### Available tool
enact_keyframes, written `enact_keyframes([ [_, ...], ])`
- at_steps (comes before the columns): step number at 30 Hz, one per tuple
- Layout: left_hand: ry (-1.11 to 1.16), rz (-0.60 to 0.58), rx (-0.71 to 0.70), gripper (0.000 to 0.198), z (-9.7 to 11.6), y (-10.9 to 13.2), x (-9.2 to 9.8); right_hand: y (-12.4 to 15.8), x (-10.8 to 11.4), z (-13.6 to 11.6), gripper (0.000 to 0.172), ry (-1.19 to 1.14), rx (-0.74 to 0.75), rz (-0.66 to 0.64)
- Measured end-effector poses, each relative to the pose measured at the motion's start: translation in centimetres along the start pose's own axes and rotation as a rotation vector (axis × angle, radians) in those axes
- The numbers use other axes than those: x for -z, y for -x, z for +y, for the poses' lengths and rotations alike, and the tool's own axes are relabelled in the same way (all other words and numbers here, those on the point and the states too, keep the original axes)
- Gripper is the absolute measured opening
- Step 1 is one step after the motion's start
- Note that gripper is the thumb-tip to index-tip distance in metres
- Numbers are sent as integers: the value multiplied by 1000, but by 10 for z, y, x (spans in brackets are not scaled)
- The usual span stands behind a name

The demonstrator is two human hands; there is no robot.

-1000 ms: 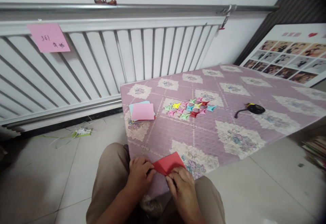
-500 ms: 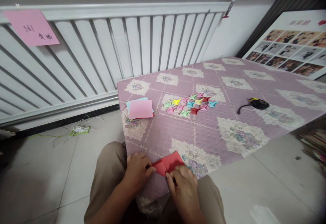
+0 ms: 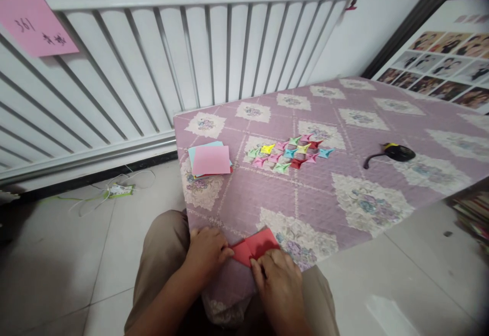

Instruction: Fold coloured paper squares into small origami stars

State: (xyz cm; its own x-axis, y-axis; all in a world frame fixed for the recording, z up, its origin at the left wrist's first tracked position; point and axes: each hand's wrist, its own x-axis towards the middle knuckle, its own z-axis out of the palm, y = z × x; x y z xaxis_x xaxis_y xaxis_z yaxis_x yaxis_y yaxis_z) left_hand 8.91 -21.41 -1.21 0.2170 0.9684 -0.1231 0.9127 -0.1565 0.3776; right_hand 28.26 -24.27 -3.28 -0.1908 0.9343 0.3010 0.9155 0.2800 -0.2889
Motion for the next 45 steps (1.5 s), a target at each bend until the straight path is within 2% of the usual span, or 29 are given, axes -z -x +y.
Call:
enact_keyframes([
  [5, -76, -174, 22, 23, 6, -9, 15, -3, 4, -2, 25, 40, -57, -134],
  [11, -134, -254, 22, 25, 11, -14, 22, -6, 5, -3, 23, 57, -79, -169],
  [34, -173, -238, 12, 22, 13, -13, 21, -10, 7, -8, 23, 25, -106, -146],
  [38, -153, -191, 2, 20, 7, -10, 16, -9, 8, -7, 21, -1, -109, -121],
  [40, -154, -135, -40, 19, 2, -8, 11, -8, 8, -6, 19, -19, -107, -100],
  [42, -185, -83, -144, 17, -2, -6, 7, -7, 8, -6, 16, -31, -109, -82],
  [45, -274, -22, -431, 15, -4, -2, 5, -6, 7, -7, 13, -32, -113, -62],
])
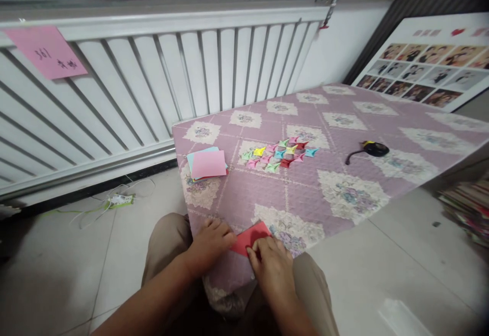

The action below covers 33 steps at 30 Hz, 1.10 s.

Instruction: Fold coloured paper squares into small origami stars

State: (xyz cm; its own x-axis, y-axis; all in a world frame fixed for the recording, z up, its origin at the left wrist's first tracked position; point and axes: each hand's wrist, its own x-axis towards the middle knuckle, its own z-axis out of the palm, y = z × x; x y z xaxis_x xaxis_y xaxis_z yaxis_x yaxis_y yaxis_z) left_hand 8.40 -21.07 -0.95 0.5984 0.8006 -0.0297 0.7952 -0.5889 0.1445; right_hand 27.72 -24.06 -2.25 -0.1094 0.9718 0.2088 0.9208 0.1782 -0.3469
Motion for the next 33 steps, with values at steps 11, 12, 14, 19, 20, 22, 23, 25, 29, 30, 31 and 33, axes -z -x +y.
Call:
enact_keyframes([
  [11, -186, 56, -359, 25, 5, 3, -1, 18, 0, 6, 19, -161, 205, 112],
  [12, -189, 54, -353, 25, 5, 3, -1, 23, -2, 5, 21, -162, 232, 112],
  [14, -187, 56, -337, 24, 6, 5, 0, 31, -8, 3, 27, -135, 265, 120],
  [19, -167, 70, -291, 26, 4, 15, 2, 41, -17, 5, 35, -46, 336, 129],
  [20, -163, 71, -274, 27, 2, 19, 2, 41, -17, 6, 35, -30, 348, 119],
  [22, -154, 70, -227, 28, -2, 26, 0, 40, -16, 7, 37, -1, 367, 96],
  [23, -150, 67, -204, 28, -5, 30, -1, 39, -15, 8, 37, 9, 374, 88],
  [25, -145, 57, -161, 29, -8, 37, -4, 38, -14, 10, 36, 17, 387, 82],
  [29, -138, 19, -85, 31, -9, 45, -8, 39, -12, 19, 29, 5, 438, 120],
  [30, -133, 15, -70, 31, -8, 46, -9, 39, -12, 22, 27, 3, 445, 130],
  [31, -127, 14, -59, 30, -7, 47, -9, 40, -11, 25, 26, 2, 448, 139],
  [33, -118, 15, -41, 29, -6, 47, -9, 42, -10, 30, 24, 5, 447, 149],
])
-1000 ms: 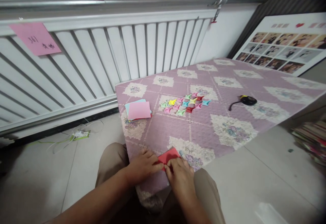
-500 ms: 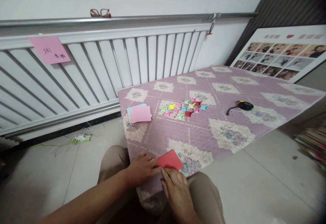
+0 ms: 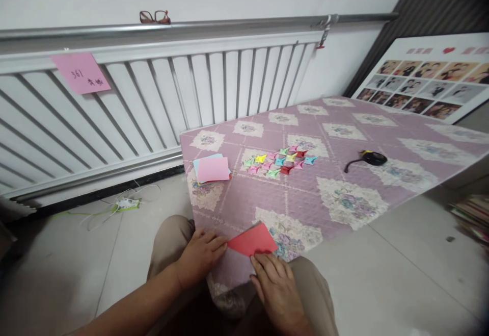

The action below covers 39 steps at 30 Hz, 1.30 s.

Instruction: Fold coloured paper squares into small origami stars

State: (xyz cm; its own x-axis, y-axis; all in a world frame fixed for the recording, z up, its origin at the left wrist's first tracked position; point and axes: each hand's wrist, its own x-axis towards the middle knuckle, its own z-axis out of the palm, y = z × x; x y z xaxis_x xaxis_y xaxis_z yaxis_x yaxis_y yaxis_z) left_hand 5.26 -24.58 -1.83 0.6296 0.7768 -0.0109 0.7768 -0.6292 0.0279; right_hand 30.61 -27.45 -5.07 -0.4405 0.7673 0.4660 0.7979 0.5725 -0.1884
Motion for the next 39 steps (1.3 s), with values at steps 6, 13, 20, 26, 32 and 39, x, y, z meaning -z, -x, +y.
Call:
enact_keyframes([
  [6, -9, 15, 21, 30, 2, 0, -3, 9, 1, 5, 25, 12, 1, 50],
  [13, -21, 69, 24, 27, 4, 0, -4, -7, 29, -1, 20, -11, -131, 60],
  [20, 23, 56, 47, 28, 4, -2, -4, -53, 20, -20, 18, -106, -124, -39],
  [26, 164, 162, 260, 24, 9, 3, -20, -58, 2, -4, 13, -12, -17, -81],
  [32, 430, 382, 439, 36, 21, 9, -31, -58, 19, -1, 24, -12, -3, -36],
  [39, 1008, 428, 615, 52, 32, 2, -12, -63, 38, -11, 29, -825, -610, 29],
])
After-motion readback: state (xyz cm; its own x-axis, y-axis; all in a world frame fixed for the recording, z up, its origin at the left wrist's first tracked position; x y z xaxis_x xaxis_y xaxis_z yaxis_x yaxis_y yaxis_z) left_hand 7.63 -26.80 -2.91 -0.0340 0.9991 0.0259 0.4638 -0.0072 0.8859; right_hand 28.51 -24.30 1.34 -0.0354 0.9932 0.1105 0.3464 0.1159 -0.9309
